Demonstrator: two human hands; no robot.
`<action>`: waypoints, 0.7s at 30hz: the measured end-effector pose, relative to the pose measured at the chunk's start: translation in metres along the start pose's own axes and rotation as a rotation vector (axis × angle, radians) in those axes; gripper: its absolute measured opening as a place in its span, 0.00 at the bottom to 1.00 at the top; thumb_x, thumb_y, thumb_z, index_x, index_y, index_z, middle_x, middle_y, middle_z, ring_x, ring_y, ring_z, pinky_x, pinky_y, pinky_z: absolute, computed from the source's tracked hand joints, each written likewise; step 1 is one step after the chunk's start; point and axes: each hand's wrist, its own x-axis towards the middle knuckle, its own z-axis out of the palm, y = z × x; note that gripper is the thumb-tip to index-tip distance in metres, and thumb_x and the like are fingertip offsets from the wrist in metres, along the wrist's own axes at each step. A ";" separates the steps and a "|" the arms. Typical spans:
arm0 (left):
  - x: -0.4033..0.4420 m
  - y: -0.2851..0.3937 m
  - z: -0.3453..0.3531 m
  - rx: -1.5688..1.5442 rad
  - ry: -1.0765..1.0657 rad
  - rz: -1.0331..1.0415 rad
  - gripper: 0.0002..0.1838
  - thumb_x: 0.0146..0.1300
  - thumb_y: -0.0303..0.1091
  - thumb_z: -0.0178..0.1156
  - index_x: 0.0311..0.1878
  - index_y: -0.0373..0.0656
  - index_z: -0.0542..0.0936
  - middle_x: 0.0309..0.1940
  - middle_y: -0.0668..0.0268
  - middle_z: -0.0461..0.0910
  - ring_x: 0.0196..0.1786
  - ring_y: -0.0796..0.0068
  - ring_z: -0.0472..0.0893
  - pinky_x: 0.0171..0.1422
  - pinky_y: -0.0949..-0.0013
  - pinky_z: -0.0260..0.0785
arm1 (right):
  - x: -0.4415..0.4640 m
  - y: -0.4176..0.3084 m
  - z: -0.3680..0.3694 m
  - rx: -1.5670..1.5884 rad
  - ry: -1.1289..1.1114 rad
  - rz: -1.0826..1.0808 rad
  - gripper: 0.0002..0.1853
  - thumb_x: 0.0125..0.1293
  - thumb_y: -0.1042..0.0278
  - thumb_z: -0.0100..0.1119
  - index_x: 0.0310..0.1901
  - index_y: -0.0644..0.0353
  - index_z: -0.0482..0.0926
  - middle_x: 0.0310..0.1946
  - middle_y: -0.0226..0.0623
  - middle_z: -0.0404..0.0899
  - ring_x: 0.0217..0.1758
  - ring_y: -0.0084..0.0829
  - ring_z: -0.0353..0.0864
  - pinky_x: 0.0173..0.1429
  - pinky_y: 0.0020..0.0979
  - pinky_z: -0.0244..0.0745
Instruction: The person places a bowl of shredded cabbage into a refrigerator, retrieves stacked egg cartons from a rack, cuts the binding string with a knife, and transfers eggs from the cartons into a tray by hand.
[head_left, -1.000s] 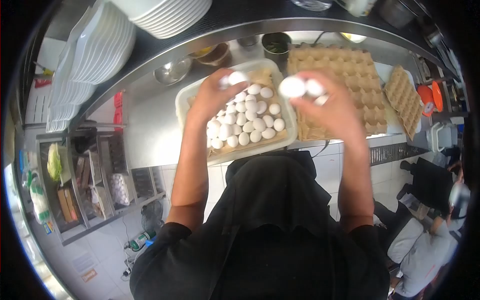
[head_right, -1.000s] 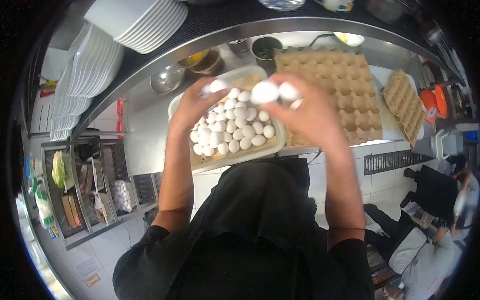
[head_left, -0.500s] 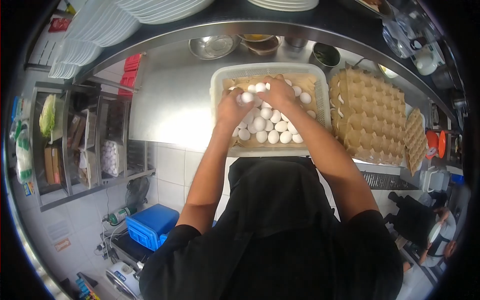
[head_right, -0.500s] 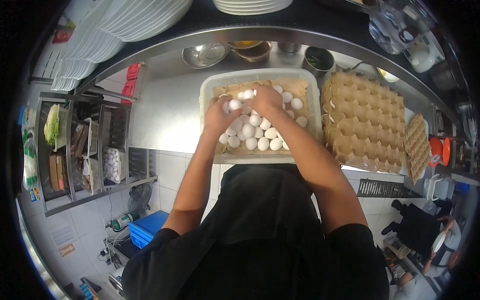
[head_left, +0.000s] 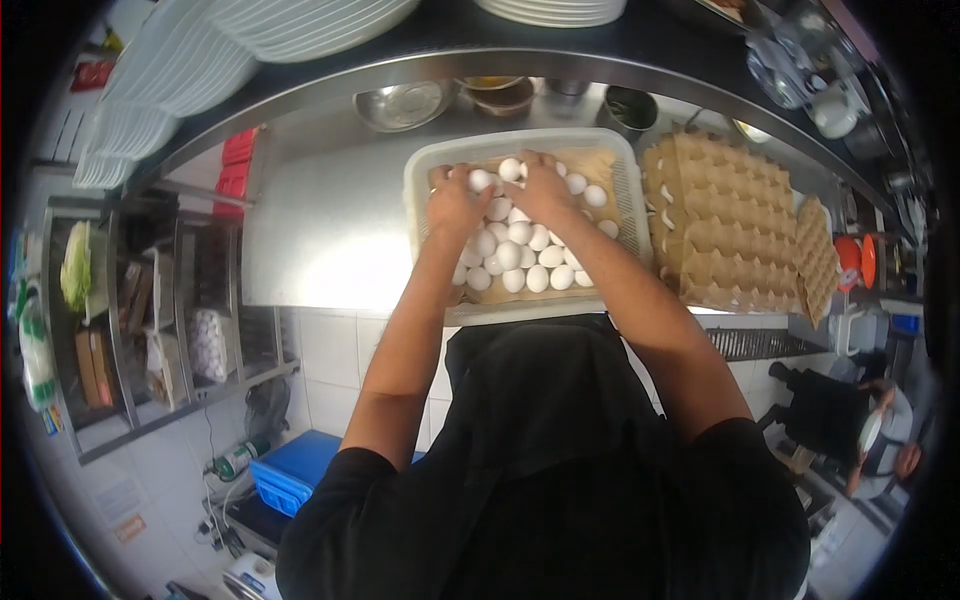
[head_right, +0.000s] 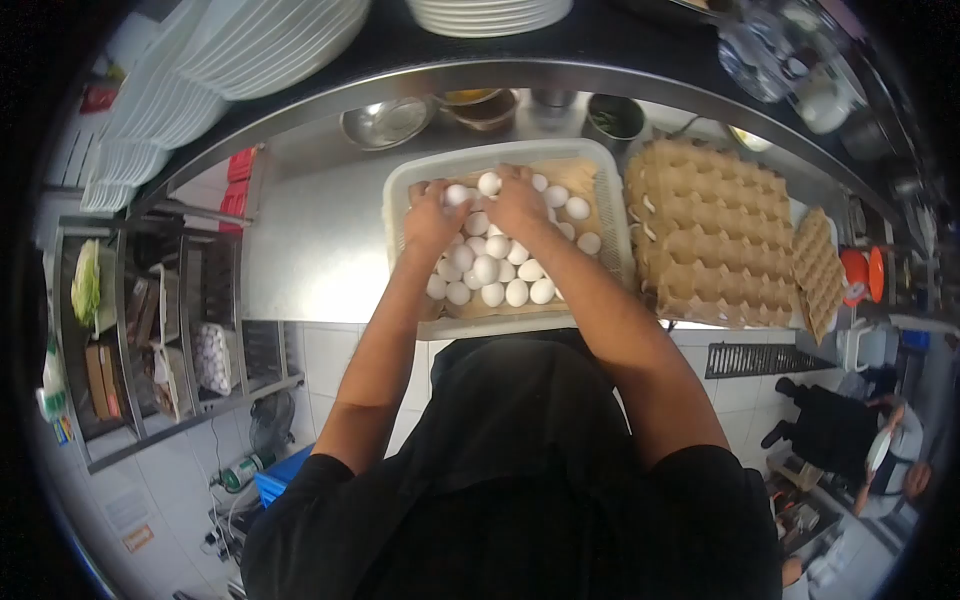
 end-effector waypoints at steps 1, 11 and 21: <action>-0.001 0.000 -0.001 0.027 -0.007 0.012 0.33 0.65 0.50 0.73 0.69 0.47 0.79 0.71 0.46 0.72 0.61 0.42 0.84 0.66 0.49 0.79 | -0.001 0.006 0.002 -0.009 -0.012 0.005 0.41 0.66 0.54 0.70 0.77 0.60 0.67 0.77 0.60 0.64 0.74 0.56 0.75 0.75 0.47 0.76; -0.029 0.016 -0.027 0.114 0.169 0.158 0.35 0.67 0.48 0.72 0.73 0.46 0.75 0.78 0.44 0.67 0.73 0.38 0.75 0.75 0.47 0.72 | -0.122 -0.028 -0.154 0.494 0.005 -0.194 0.32 0.69 0.56 0.71 0.68 0.65 0.76 0.64 0.54 0.78 0.59 0.47 0.86 0.65 0.44 0.80; -0.090 0.201 -0.033 -0.411 -0.342 0.399 0.18 0.74 0.39 0.68 0.60 0.37 0.85 0.40 0.62 0.88 0.37 0.74 0.84 0.43 0.68 0.78 | -0.211 0.184 -0.300 -0.428 0.780 0.256 0.25 0.76 0.56 0.64 0.64 0.68 0.80 0.55 0.61 0.84 0.57 0.62 0.83 0.65 0.50 0.79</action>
